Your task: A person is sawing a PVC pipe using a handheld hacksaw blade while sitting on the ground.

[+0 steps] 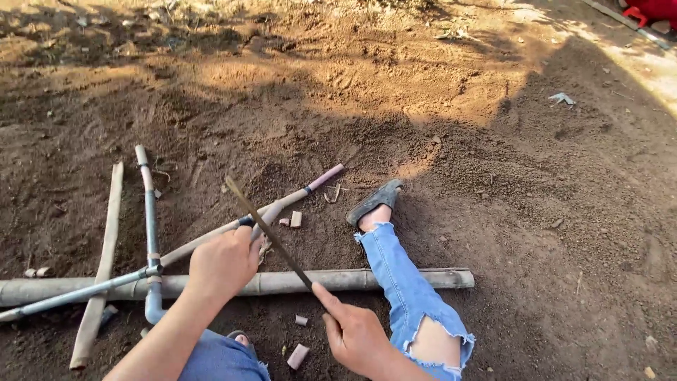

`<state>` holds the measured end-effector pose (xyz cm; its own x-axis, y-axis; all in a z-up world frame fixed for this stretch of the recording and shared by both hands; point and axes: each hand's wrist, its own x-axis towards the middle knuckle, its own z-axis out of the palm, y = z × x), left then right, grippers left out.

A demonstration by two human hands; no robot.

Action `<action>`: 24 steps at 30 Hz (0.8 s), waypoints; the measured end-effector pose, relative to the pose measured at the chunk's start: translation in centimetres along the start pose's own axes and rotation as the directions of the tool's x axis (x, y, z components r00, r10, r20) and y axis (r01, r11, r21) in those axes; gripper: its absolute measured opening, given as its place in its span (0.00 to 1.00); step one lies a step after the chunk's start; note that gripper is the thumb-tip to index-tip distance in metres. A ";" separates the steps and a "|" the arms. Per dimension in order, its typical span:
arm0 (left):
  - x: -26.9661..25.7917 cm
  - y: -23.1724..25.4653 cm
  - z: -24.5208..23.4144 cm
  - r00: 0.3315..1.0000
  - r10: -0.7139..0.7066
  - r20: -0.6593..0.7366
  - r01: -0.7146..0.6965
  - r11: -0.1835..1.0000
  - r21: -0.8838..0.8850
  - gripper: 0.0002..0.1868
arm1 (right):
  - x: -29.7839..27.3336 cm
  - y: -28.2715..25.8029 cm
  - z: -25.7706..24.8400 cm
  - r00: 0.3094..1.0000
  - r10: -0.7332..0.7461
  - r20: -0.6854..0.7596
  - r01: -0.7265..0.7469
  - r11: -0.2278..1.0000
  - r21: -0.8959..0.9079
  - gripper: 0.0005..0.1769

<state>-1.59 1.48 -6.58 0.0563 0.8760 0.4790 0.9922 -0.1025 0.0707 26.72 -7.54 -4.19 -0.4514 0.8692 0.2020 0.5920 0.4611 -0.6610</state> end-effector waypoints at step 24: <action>0.2 4.3 -2.9 0.986 0.169 -0.002 -0.164 0.952 -0.259 0.13 | 1.4 0.5 -1.1 0.990 0.128 -0.059 -0.129 0.992 -0.013 0.38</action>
<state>2.35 -0.15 -3.59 0.2229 0.8452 0.4858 0.9063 -0.3632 0.2160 27.14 -5.88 -3.40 -0.3313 0.9302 0.1579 0.6541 0.3470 -0.6721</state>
